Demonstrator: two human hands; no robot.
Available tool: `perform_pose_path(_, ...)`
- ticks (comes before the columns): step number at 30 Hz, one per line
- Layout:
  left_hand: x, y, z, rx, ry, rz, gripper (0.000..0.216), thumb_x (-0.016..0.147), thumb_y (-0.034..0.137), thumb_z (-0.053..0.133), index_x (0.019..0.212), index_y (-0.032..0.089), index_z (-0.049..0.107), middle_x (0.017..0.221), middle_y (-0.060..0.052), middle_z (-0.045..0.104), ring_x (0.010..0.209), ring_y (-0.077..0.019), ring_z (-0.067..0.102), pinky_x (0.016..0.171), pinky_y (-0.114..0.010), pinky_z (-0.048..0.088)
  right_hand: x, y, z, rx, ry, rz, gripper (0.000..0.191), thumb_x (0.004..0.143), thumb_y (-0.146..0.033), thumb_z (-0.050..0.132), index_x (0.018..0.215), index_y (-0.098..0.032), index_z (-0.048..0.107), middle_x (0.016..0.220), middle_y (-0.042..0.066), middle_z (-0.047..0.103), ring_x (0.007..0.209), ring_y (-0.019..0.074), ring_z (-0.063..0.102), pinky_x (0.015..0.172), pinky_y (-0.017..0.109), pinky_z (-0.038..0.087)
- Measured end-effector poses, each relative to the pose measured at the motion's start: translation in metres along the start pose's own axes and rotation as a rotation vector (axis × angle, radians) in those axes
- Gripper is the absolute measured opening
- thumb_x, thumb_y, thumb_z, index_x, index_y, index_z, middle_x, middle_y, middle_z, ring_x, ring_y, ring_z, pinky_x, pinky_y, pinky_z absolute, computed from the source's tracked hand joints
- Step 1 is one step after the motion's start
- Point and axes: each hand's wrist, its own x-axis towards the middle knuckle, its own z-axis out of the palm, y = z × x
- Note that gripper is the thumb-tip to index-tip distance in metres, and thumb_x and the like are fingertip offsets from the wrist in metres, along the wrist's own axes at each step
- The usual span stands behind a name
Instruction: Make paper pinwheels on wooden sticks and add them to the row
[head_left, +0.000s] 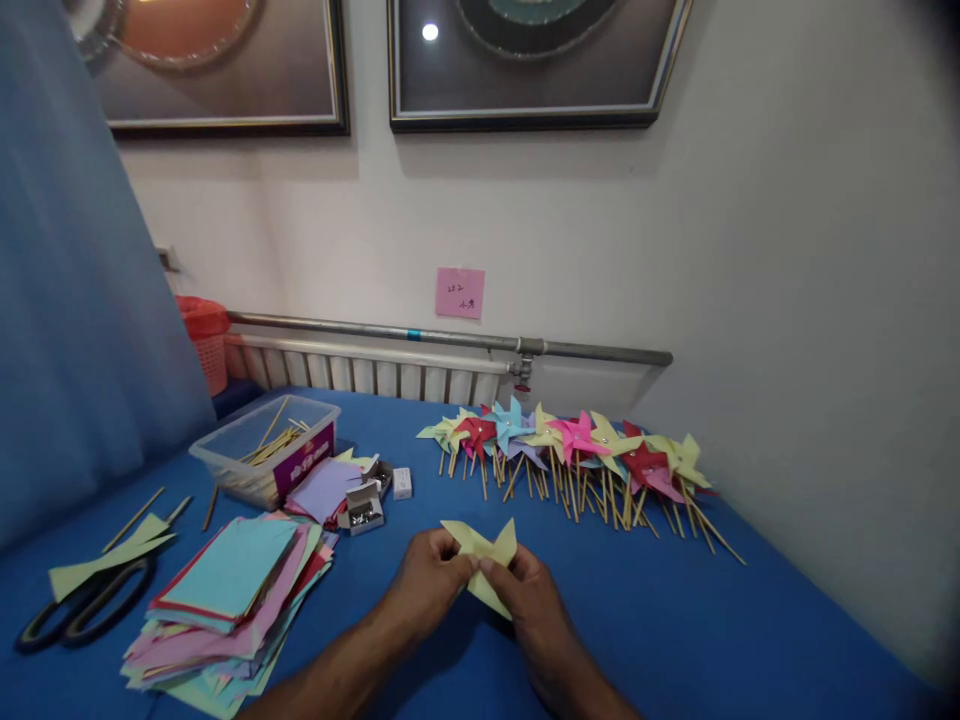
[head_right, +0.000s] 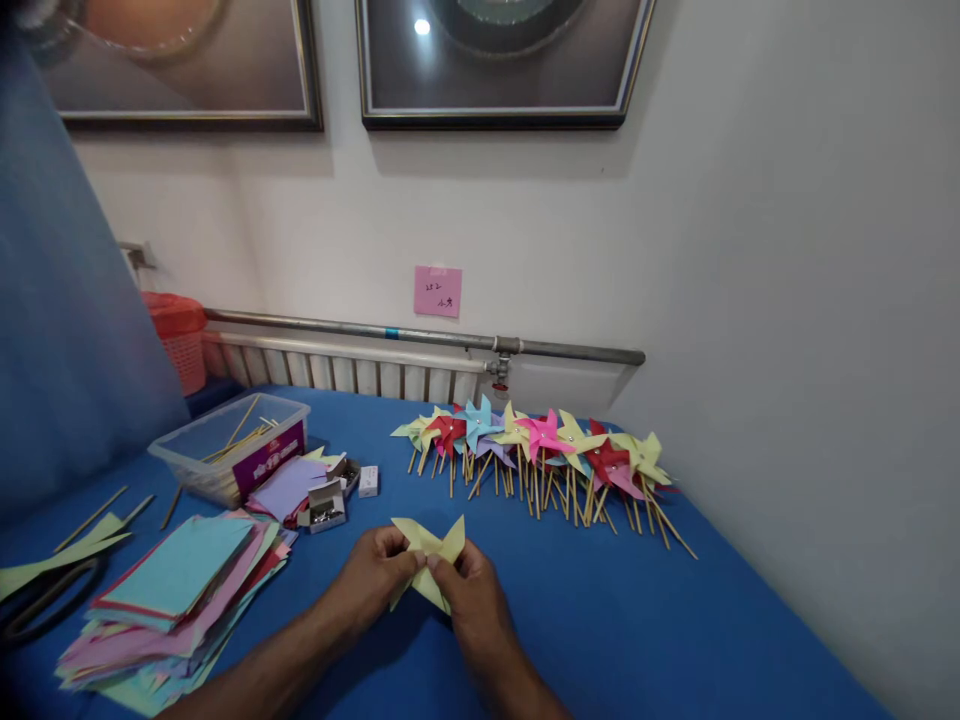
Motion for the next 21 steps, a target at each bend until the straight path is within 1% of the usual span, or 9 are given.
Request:
perform_pose_path(2, -0.0003, 0.0011, 0.0007, -0.005, 0.006, 0.002, 0.021, 0.06, 0.034, 0.067, 0.061, 0.016, 0.055, 0.054, 0.003, 0.05, 0.05, -0.0087, 0.041, 0.05, -0.023, 0.03, 0.0008, 0.0009, -0.001, -0.006, -0.001, -0.001, 0.044, 0.071, -0.044, 0.085, 0.102, -0.015, 0.074, 0.092, 0.008, 0.078, 0.084, 0.0247, 0.071, 0.078, 0.032, 0.053)
perform_pose_path(6, -0.0005, 0.0029, 0.0012, 0.013, 0.005, 0.012, 0.02, 0.062, 0.033, 0.065, 0.061, 0.016, 0.055, 0.055, 0.004, 0.05, 0.051, -0.0083, 0.04, 0.051, -0.023, 0.03, 0.0015, 0.0014, -0.0011, 0.001, 0.001, 0.003, 0.043, 0.071, -0.043, 0.084, 0.102, -0.015, 0.074, 0.091, 0.007, 0.078, 0.082, 0.0243, 0.07, 0.076, 0.032, 0.052)
perform_pose_path(10, -0.0007, 0.0029, 0.0008, 0.004, -0.006, 0.031, 0.02, 0.062, 0.033, 0.066, 0.064, 0.015, 0.058, 0.056, 0.003, 0.051, 0.052, -0.0087, 0.04, 0.051, -0.023, 0.03, 0.0015, 0.0008, -0.0007, 0.017, -0.007, 0.005, 0.041, 0.071, -0.041, 0.084, 0.102, -0.015, 0.073, 0.091, 0.008, 0.077, 0.082, 0.0247, 0.07, 0.077, 0.034, 0.052)
perform_pose_path(16, -0.0018, 0.0005, 0.0006, -0.001, -0.011, 0.023, 0.021, 0.061, 0.033, 0.067, 0.064, 0.014, 0.059, 0.057, 0.003, 0.052, 0.052, -0.0091, 0.041, 0.051, -0.023, 0.029, 0.0043, 0.0044, -0.0045, -0.026, 0.029, -0.009, 0.034, 0.071, -0.038, 0.084, 0.095, -0.015, 0.072, 0.083, 0.004, 0.075, 0.074, 0.0206, 0.067, 0.07, 0.029, 0.05)
perform_pose_path(18, -0.0021, -0.0002, 0.0004, 0.01, -0.014, 0.042, 0.021, 0.063, 0.033, 0.067, 0.064, 0.014, 0.059, 0.057, 0.003, 0.052, 0.053, -0.0093, 0.041, 0.051, -0.023, 0.03, 0.0048, 0.005, -0.005, -0.041, 0.038, -0.012, 0.035, 0.07, -0.038, 0.084, 0.093, -0.015, 0.072, 0.081, 0.004, 0.075, 0.072, 0.0202, 0.067, 0.068, 0.029, 0.05)
perform_pose_path(21, -0.0025, -0.0003, -0.0001, 0.05, 0.004, 0.073, 0.021, 0.065, 0.033, 0.067, 0.062, 0.015, 0.058, 0.056, 0.004, 0.05, 0.053, -0.009, 0.04, 0.051, -0.023, 0.03, 0.0043, 0.0033, -0.004, -0.046, 0.021, -0.01, 0.039, 0.07, -0.039, 0.084, 0.098, -0.015, 0.073, 0.085, 0.006, 0.076, 0.078, 0.0227, 0.068, 0.071, 0.03, 0.051)
